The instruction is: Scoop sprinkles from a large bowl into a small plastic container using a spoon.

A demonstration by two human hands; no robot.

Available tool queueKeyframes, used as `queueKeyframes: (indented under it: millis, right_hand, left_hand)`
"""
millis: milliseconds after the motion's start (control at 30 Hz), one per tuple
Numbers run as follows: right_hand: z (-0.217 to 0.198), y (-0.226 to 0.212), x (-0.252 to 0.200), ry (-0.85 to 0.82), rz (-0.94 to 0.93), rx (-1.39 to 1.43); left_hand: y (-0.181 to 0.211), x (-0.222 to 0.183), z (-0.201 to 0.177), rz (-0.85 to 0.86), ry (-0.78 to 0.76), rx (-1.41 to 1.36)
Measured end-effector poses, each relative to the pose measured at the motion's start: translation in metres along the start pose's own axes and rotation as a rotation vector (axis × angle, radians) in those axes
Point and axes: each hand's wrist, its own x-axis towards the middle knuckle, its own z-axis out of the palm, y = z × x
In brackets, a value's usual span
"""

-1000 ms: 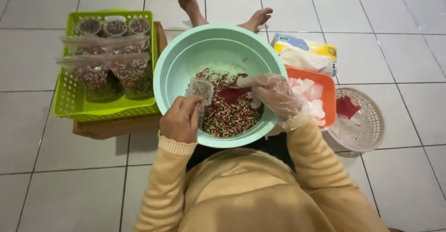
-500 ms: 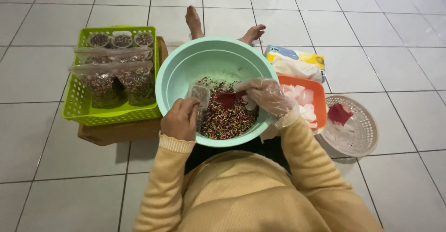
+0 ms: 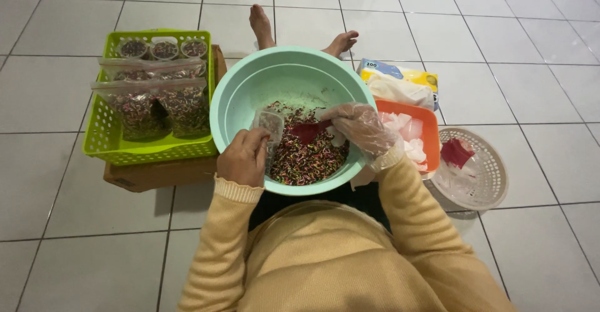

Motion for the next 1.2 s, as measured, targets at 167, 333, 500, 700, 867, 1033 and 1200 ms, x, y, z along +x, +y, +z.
queueKeyframes:
  millis: [167, 333, 500, 700, 867, 1033, 1200]
  right_hand:
    - [0.006, -0.037, -0.019, -0.023, 0.004, -0.125]
    - [-0.004, -0.005, 0.001, -0.028, 0.038, -0.209]
    - [-0.003, -0.014, -0.003, -0.061, 0.056, -0.208]
    - [0.003, -0.004, -0.004, -0.031, 0.054, 0.011]
    - [0.002, -0.001, -0.006, -0.028, -0.021, 0.122]
    - [-0.001, 0.005, -0.002, -0.062, -0.061, 0.036]
    - [0.004, 0.001, -0.005, -0.046, -0.027, 0.059]
  left_hand:
    - [0.003, 0.0, -0.002, 0.007, 0.03, -0.03]
    - [-0.003, -0.002, 0.004, 0.006, 0.01, 0.001]
    - [-0.004, -0.004, 0.006, -0.013, -0.005, 0.025]
    - [-0.001, -0.002, 0.004, -0.022, 0.017, 0.015]
    - [0.0, -0.003, 0.001, -0.014, 0.017, -0.036]
    - [0.0, -0.003, 0.001, -0.002, 0.008, -0.02]
    - [0.001, -0.002, 0.0, -0.012, 0.007, -0.036]
